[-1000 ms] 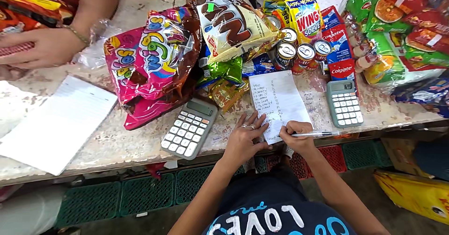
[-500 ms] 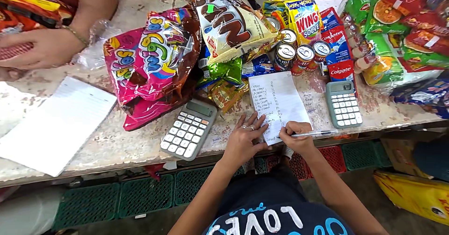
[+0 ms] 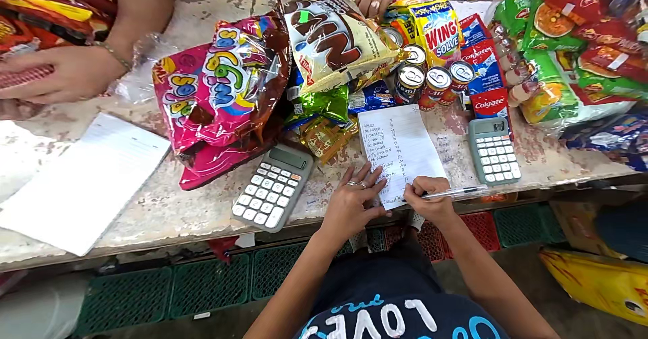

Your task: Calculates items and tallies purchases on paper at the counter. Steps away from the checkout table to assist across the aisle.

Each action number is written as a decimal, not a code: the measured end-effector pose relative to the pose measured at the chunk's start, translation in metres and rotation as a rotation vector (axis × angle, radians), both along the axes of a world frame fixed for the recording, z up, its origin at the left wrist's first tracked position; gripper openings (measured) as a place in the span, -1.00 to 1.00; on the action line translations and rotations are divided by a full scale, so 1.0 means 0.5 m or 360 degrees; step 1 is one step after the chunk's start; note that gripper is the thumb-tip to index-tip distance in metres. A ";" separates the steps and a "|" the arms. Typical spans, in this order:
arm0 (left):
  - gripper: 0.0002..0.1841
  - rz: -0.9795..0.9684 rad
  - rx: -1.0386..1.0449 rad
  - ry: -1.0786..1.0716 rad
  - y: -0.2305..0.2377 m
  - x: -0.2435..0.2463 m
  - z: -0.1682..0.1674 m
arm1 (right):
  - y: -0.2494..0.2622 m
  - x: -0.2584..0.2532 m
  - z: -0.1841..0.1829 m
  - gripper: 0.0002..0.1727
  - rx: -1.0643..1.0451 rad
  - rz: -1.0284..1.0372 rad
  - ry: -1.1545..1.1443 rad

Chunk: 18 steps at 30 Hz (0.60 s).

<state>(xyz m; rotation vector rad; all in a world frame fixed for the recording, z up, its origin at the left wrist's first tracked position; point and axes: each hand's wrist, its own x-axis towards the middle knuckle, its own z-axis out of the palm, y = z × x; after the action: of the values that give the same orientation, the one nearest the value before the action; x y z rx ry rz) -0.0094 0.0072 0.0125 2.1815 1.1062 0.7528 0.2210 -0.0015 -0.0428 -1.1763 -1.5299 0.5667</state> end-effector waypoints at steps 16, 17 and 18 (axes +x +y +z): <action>-0.43 0.0004 0.0032 -0.0026 -0.005 -0.002 0.003 | -0.005 0.018 0.023 -0.64 0.0043 -0.0120 0.0051; -0.43 0.0005 0.0031 -0.0026 -0.005 -0.002 0.003 | -0.004 0.018 0.026 -0.64 0.0045 -0.0135 0.0056; -0.43 0.0006 0.0031 -0.0031 -0.005 -0.002 0.003 | -0.004 0.018 0.027 -0.65 0.0045 -0.0145 0.0058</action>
<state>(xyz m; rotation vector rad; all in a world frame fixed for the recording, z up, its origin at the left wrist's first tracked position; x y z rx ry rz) -0.0103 0.0048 0.0139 2.1840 1.0978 0.7880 0.2300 -0.0036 -0.0293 -1.2015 -1.4412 0.5017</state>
